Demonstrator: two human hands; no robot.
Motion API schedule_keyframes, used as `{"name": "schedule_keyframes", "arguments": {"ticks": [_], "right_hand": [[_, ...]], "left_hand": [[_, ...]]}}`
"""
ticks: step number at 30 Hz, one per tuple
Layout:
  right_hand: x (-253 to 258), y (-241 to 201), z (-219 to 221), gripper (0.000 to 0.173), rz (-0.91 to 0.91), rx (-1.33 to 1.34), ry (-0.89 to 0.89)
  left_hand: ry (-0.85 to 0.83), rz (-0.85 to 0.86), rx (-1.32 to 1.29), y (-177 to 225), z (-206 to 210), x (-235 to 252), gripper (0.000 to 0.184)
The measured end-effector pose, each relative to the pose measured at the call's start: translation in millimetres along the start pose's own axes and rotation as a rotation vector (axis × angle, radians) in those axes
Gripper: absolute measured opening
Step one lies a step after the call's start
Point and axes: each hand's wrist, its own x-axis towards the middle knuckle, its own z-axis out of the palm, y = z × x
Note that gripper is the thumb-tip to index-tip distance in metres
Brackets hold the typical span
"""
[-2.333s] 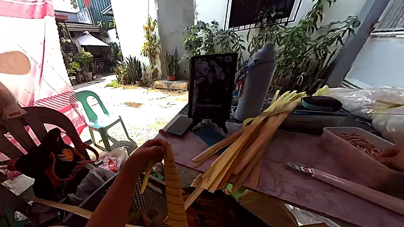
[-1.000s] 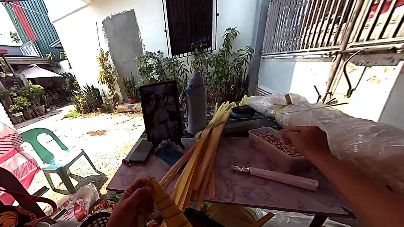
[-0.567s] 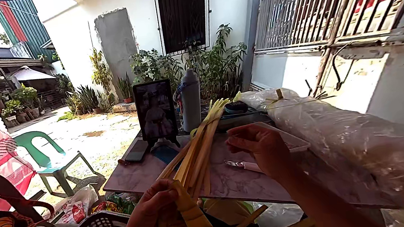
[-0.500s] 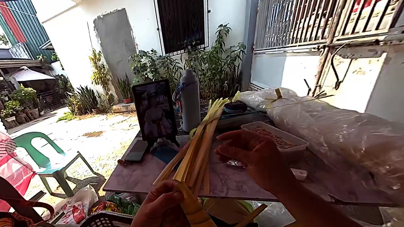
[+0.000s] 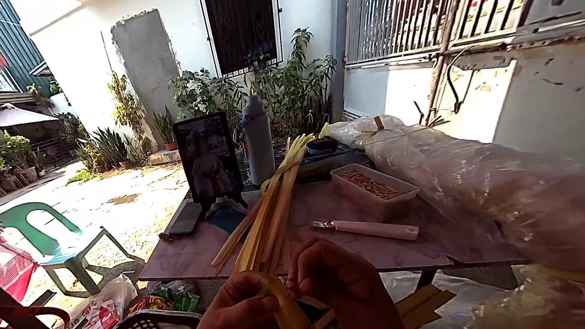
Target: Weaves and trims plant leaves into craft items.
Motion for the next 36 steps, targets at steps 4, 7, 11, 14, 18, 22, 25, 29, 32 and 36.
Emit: {"name": "schedule_keyframes", "arguments": {"ticks": [4,7,11,14,18,22,25,29,32,36], "right_hand": [[-4.0,2.3,-0.4,0.029,-0.034,-0.044,0.0],[-5.6,4.4,0.1,0.03,-0.047,-0.061,-0.001],[-5.9,3.5,1.4,0.029,-0.047,-0.072,0.002],[-7.4,2.0,3.4,0.029,-0.068,-0.085,0.011],[-11.7,1.6,11.5,0.028,-0.097,-0.113,0.064],[-14.8,2.7,18.4,0.029,-0.095,-0.123,0.113],[-16.7,2.5,22.3,0.028,-0.091,-0.128,0.137],[-13.7,3.1,13.2,0.024,-0.055,-0.137,0.062],[-12.4,-2.2,1.7,0.023,-0.054,-0.21,-0.03],[-8.6,-9.0,-11.5,0.024,-0.139,-0.371,-0.101]], "left_hand": [[-0.04,0.007,0.004,-2.7,-0.5,1.2,0.012],[-0.081,0.008,-0.005,-3.7,-3.3,1.3,0.012],[-0.103,0.011,-0.004,-3.9,-5.6,0.4,0.013],[-0.118,0.009,-0.014,-4.3,-6.1,0.1,0.014],[-0.143,0.02,-0.029,-7.7,-7.2,0.7,0.015],[-0.119,0.05,0.007,-9.0,-6.3,-0.5,0.015],[-0.091,0.066,0.024,-9.6,-5.2,-2.3,0.015],[-0.047,0.075,0.059,-5.2,-6.8,-2.4,0.015],[-0.036,0.045,0.108,1.3,-6.4,-1.4,0.014],[-0.059,-0.008,0.116,2.6,-5.0,-0.1,0.013]]}}
